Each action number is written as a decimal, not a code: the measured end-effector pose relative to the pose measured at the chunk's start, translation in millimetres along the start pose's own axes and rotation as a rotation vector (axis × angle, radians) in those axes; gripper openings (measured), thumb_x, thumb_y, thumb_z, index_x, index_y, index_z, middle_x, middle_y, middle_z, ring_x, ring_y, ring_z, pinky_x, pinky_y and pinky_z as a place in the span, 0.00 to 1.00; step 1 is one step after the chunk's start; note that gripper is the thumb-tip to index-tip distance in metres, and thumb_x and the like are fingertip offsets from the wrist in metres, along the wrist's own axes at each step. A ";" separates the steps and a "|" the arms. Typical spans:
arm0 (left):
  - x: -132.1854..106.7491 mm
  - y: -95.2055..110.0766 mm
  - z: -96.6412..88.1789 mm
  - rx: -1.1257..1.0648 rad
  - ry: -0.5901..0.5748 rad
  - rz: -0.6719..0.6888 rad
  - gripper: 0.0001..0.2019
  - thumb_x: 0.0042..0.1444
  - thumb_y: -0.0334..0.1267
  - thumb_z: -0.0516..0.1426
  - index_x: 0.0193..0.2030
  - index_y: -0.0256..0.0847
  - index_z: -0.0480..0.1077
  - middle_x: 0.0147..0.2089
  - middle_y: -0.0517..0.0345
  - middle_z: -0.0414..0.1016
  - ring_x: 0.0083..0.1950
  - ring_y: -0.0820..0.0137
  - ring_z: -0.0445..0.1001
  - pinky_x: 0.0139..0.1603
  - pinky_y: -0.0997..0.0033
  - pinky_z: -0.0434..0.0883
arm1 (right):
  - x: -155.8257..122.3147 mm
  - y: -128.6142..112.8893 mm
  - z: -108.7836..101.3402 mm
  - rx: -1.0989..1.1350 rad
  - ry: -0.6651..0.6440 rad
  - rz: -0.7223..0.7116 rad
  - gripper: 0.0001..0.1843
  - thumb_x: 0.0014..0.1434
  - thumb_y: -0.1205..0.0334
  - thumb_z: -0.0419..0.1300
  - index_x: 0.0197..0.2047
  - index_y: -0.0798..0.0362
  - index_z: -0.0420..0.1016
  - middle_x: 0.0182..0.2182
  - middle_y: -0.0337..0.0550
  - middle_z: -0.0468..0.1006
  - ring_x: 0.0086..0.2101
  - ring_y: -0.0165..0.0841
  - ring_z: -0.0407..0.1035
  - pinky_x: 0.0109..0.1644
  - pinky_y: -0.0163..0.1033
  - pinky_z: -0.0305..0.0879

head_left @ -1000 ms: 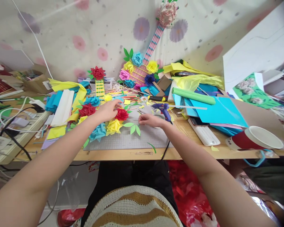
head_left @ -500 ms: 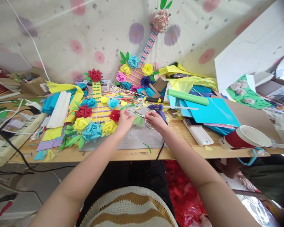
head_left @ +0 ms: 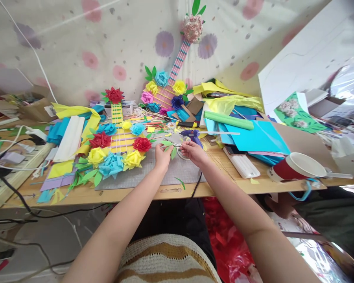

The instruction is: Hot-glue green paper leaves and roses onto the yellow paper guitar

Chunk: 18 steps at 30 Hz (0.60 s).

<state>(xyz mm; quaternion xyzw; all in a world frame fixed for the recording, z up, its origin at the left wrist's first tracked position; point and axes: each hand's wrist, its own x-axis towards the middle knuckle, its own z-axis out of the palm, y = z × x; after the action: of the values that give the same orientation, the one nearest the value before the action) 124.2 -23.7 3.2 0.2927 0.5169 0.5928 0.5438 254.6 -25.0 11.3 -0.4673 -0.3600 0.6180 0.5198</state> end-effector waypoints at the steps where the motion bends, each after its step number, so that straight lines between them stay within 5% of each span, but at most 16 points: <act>1: 2.6 -1.8 -1.3 -0.007 0.004 0.003 0.16 0.44 0.28 0.61 0.38 0.40 0.59 0.32 0.60 0.71 0.30 0.73 0.72 0.32 0.73 0.68 | 0.9 -1.9 -4.2 -0.048 0.036 -0.034 0.15 0.38 0.58 0.69 0.26 0.53 0.67 0.21 0.36 0.73 0.21 0.23 0.64 0.23 0.28 0.60; 7: 22.5 -12.4 -7.5 -0.031 -0.036 0.067 0.17 0.41 0.31 0.62 0.37 0.40 0.59 0.31 0.60 0.71 0.28 0.74 0.71 0.30 0.73 0.68 | 11.4 -9.8 -39.1 -0.198 0.380 -0.311 0.19 0.38 0.53 0.65 0.28 0.52 0.62 0.19 0.33 0.68 0.19 0.24 0.59 0.22 0.31 0.53; 12: 35.1 -21.7 -8.1 -0.027 -0.109 0.127 0.17 0.41 0.32 0.61 0.36 0.40 0.59 0.32 0.59 0.72 0.32 0.73 0.73 0.33 0.72 0.70 | 28.0 -0.3 -50.2 -0.531 0.667 -0.524 0.24 0.35 0.49 0.66 0.33 0.52 0.65 0.31 0.40 0.71 0.32 0.32 0.64 0.39 0.39 0.63; 18: 35.1 -26.4 -13.7 0.043 -0.054 0.179 0.29 0.40 0.30 0.63 0.48 0.41 0.55 0.30 0.64 0.70 0.31 0.73 0.73 0.34 0.71 0.72 | 43.5 1.3 -45.4 -0.931 0.548 -0.266 0.18 0.42 0.45 0.63 0.27 0.52 0.71 0.27 0.46 0.74 0.34 0.41 0.68 0.42 0.45 0.62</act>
<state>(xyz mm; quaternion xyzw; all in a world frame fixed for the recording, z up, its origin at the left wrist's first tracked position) 112.4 2.1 -33.0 0.3654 0.4864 0.6195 0.4960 296.4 15.5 -12.5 -0.7416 -0.5028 0.1786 0.4067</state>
